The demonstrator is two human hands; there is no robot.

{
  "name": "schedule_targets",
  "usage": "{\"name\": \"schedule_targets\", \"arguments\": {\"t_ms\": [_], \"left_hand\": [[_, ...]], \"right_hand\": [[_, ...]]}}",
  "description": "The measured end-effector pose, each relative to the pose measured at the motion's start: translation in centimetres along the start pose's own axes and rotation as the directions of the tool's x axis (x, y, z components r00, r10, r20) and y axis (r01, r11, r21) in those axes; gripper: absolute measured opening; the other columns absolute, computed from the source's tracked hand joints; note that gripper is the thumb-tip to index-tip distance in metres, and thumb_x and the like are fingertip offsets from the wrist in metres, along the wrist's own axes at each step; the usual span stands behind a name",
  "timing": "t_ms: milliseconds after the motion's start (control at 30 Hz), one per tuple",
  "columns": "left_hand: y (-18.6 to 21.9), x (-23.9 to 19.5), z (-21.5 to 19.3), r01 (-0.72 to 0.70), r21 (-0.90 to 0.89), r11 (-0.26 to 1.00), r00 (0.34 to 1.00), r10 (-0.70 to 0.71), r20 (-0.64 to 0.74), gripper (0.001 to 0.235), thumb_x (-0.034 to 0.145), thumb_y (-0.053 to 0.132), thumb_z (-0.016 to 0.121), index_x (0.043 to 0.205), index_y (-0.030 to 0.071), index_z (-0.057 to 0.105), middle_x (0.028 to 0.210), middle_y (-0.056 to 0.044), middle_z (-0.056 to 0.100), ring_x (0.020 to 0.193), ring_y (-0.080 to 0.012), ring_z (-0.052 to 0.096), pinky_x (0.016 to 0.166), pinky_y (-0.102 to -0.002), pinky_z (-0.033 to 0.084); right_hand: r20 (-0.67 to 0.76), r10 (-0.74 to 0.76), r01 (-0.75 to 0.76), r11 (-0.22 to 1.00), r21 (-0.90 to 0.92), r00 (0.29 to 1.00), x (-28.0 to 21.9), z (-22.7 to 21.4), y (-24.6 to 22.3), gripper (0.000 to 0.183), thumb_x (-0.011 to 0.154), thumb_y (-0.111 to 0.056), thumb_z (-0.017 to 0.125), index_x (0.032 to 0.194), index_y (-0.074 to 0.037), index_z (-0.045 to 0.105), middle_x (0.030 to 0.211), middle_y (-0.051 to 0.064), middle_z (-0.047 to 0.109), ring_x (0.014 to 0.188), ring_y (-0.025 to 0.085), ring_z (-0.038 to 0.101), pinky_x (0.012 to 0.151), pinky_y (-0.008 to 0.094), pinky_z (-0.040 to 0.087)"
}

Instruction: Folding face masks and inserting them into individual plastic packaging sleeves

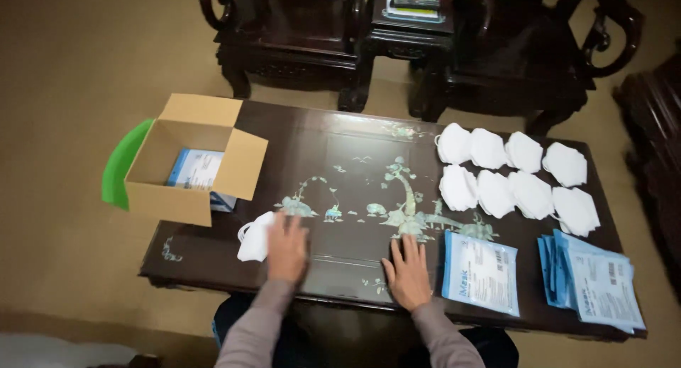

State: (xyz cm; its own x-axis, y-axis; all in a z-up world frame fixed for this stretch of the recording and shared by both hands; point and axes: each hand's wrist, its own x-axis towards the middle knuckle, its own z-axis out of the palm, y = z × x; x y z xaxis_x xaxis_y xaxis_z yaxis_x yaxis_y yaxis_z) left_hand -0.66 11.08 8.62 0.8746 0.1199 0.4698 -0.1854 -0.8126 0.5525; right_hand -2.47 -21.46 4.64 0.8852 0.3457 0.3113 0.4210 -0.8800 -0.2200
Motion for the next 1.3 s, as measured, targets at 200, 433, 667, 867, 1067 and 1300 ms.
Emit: {"name": "schedule_targets", "arguments": {"t_ms": [200, 433, 667, 867, 1067, 1300], "left_hand": [[-8.8, -3.1, -1.7, 0.269, 0.568, 0.778, 0.945, -0.327, 0.0, 0.053, 0.103, 0.047, 0.042, 0.151, 0.027, 0.048, 0.158, -0.027, 0.04, 0.149, -0.0465, 0.034, 0.112, -0.076, 0.023], [-10.1, -4.9, -0.8, 0.206, 0.619, 0.758, 0.978, -0.174, -0.112, 0.054, 0.104, 0.048, 0.045, 0.147, 0.016, 0.052, 0.153, -0.027, 0.05, 0.144, -0.0458, 0.046, 0.111, -0.073, 0.034], [-10.6, -4.9, -1.3, 0.282, 0.556, 0.782, 0.955, -0.171, -0.244, 0.056, 0.089, 0.061, 0.068, 0.117, 0.013, 0.07, 0.102, -0.014, 0.058, 0.093, -0.0367, 0.059, 0.088, -0.052, 0.049], [-11.0, -4.4, -1.3, 0.42, 0.477, 0.772, 0.907, -0.345, -0.24, 0.07, 0.075, 0.068, 0.074, 0.129, 0.022, 0.072, 0.102, -0.011, 0.06, 0.098, -0.0338, 0.059, 0.091, -0.05, 0.043], [-11.6, -4.6, -0.7, 0.61, 0.175, 0.773, 0.792, -0.588, -0.163, 0.047, 0.079, 0.049, 0.078, 0.119, 0.025, 0.077, 0.107, -0.007, 0.068, 0.104, -0.0295, 0.061, 0.099, -0.047, 0.032], [-5.0, -2.4, -4.1, 0.567, -0.384, 0.729, 0.734, -0.658, -0.165, 0.022, 0.084, 0.026, 0.084, 0.098, 0.009, 0.078, 0.096, -0.004, 0.076, 0.09, -0.0136, 0.067, 0.087, -0.03, 0.049]], "right_hand": [[-0.053, 0.018, -0.017, 0.999, 0.034, 0.998, -0.1, 0.2, -0.2, 0.056, 0.102, -0.038, 0.057, 0.145, -0.003, 0.051, 0.16, 0.024, 0.037, 0.151, 0.045, 0.03, 0.118, 0.065, 0.026], [-0.055, 0.033, -0.031, 0.999, 0.043, 0.998, 0.2, -0.7, -0.6, 0.052, 0.101, -0.037, 0.057, 0.141, -0.004, 0.054, 0.157, 0.021, 0.04, 0.15, 0.041, 0.032, 0.118, 0.064, 0.027], [-0.065, 0.043, -0.039, 0.996, 0.075, 0.997, 0.2, -1.2, -0.9, 0.051, 0.102, -0.036, 0.057, 0.141, -0.003, 0.055, 0.158, 0.021, 0.041, 0.15, 0.041, 0.033, 0.12, 0.063, 0.026], [-0.029, 0.077, -0.074, 0.992, 0.099, 0.997, 0.2, -0.9, -0.8, 0.053, 0.102, -0.038, 0.057, 0.142, -0.003, 0.055, 0.159, 0.02, 0.04, 0.151, 0.04, 0.031, 0.122, 0.061, 0.023], [-0.044, 0.072, -0.067, 0.993, 0.098, 0.996, 0.2, -0.9, -0.8, 0.052, 0.102, -0.037, 0.057, 0.141, -0.004, 0.055, 0.159, 0.019, 0.04, 0.151, 0.039, 0.031, 0.121, 0.062, 0.024], [-0.104, 0.045, -0.037, 0.996, 0.079, 0.994, 0.1, -0.4, -0.4, 0.051, 0.098, -0.037, 0.064, 0.138, -0.004, 0.059, 0.156, 0.021, 0.044, 0.148, 0.041, 0.037, 0.119, 0.061, 0.028]]}}
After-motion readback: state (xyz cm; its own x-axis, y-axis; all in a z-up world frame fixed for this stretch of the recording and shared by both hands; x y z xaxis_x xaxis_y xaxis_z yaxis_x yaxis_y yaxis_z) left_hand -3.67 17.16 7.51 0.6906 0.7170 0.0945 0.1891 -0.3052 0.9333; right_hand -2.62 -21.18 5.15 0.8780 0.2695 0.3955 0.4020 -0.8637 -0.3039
